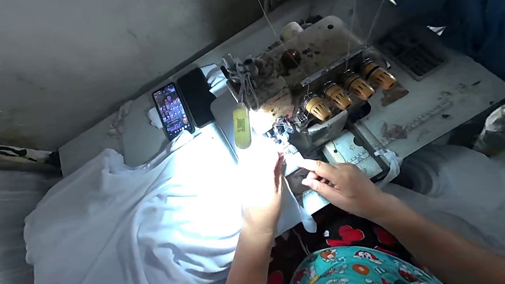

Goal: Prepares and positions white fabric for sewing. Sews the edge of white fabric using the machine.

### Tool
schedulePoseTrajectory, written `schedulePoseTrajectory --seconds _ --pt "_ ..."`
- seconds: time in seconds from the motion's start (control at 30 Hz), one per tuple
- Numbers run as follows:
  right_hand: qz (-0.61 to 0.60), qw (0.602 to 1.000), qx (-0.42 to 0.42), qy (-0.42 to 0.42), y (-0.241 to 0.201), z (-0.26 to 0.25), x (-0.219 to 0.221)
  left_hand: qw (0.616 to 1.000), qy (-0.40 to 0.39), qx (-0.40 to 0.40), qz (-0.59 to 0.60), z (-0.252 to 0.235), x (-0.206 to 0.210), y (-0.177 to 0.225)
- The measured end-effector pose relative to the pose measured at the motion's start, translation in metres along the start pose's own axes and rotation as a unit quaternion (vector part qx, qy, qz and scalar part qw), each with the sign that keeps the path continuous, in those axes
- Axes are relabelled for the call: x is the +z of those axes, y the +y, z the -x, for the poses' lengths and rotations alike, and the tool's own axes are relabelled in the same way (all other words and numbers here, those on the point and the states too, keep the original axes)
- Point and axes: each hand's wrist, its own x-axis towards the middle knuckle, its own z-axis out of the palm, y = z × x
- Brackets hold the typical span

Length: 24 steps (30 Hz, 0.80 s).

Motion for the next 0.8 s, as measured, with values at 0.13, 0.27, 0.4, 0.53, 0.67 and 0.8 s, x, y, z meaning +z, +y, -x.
schedulePoseTrajectory --seconds 0.13,0.27,0.4,0.53,0.67,0.8 --pt "-0.05 0.998 -0.001 -0.032 0.001 0.007 -0.006 0.999 -0.05 -0.016 0.0 -0.013 -0.011 -0.005" --pt "-0.074 0.996 -0.002 -0.048 -0.002 0.009 -0.015 0.988 -0.114 -0.102 -0.006 -0.04 -0.019 -0.012" --pt "-0.099 0.994 -0.019 -0.05 -0.007 0.005 -0.016 0.985 -0.099 -0.107 -0.091 -0.035 -0.02 -0.026" --pt "-0.131 0.989 -0.068 -0.02 -0.012 -0.002 -0.007 0.983 -0.068 -0.114 -0.124 0.004 -0.04 -0.015" --pt "-0.057 0.987 -0.152 -0.02 -0.016 -0.009 0.006 0.995 -0.05 -0.042 -0.079 0.041 -0.056 0.017" --pt "-0.044 0.984 -0.168 -0.031 0.001 -0.019 -0.007 0.993 -0.111 -0.011 0.032 0.04 -0.043 0.037"
